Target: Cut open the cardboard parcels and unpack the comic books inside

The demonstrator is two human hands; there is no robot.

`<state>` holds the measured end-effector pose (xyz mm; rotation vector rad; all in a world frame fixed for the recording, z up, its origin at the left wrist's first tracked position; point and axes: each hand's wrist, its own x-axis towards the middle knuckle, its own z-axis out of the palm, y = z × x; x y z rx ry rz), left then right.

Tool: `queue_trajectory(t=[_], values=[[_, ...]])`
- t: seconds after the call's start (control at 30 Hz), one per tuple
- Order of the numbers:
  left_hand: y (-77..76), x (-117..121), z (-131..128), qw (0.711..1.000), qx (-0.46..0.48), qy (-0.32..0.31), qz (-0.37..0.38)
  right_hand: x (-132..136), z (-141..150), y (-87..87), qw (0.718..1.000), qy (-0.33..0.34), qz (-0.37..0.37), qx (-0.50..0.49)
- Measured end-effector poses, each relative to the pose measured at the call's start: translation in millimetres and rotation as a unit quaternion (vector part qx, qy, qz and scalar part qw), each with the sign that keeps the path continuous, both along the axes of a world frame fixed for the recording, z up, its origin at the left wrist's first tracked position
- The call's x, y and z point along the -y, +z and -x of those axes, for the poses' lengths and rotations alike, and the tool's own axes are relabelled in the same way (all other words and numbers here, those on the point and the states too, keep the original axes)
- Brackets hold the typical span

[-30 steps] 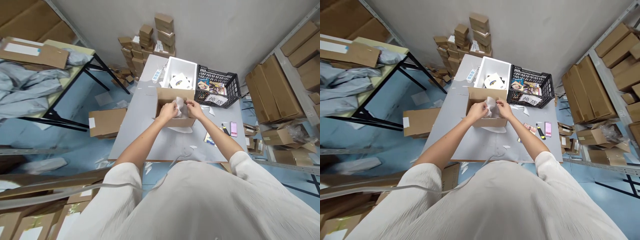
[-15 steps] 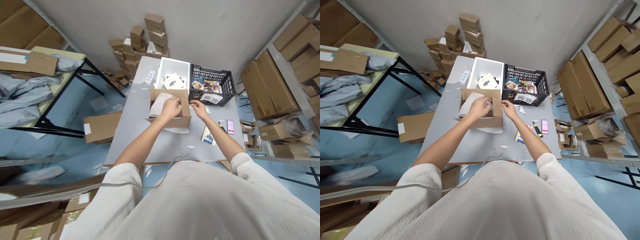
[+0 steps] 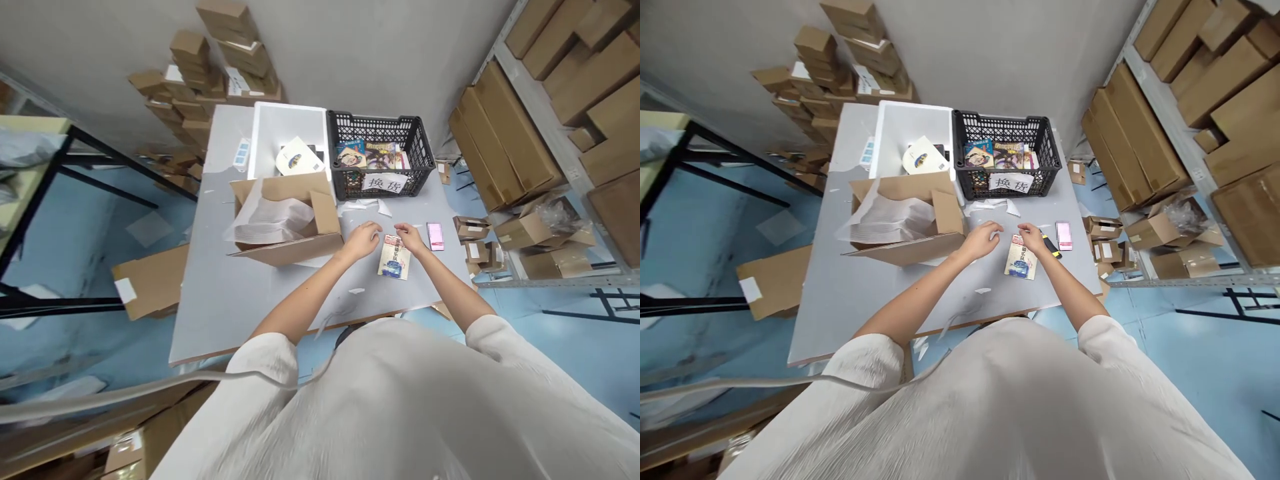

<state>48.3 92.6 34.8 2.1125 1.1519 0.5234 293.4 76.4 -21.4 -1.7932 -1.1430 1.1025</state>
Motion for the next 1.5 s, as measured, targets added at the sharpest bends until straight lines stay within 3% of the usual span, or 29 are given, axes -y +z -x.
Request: queue_trajectory(t=[0.27, 0.4, 0.53, 0.87, 1.2, 1.37, 1.5], values=[[-97.4, 26, -33, 0.983, -0.062, 0.024, 0.17, 60, -43, -67.2, 0.988, -0.014, 0.15, 0.042], [-127.5, 40, -43, 0.966, -0.093, 0.042, 0.236, 80, -49, -91.4, 0.978, 0.005, 0.204, 0.05], [-146.0, 47, -55, 0.957, -0.105, 0.061, 0.264, 89, -52, -104.6, 0.972, 0.026, 0.227, 0.046], [-171.2, 66, -64, 0.929, -0.117, 0.124, 0.328, 97, -53, -114.5, 0.97, 0.055, 0.234, 0.026], [-186.7, 78, -70, 0.903, 0.006, 0.236, 0.358, 100, -53, -111.2, 0.973, 0.044, 0.225, 0.02], [-183.8, 84, -70, 0.903, 0.06, 0.251, 0.343, 102, -51, -109.5, 0.974, 0.028, 0.223, 0.001], [-168.8, 88, -66, 0.902, 0.106, 0.251, 0.335, 106, -47, -106.4, 0.982, 0.004, 0.18, -0.059]])
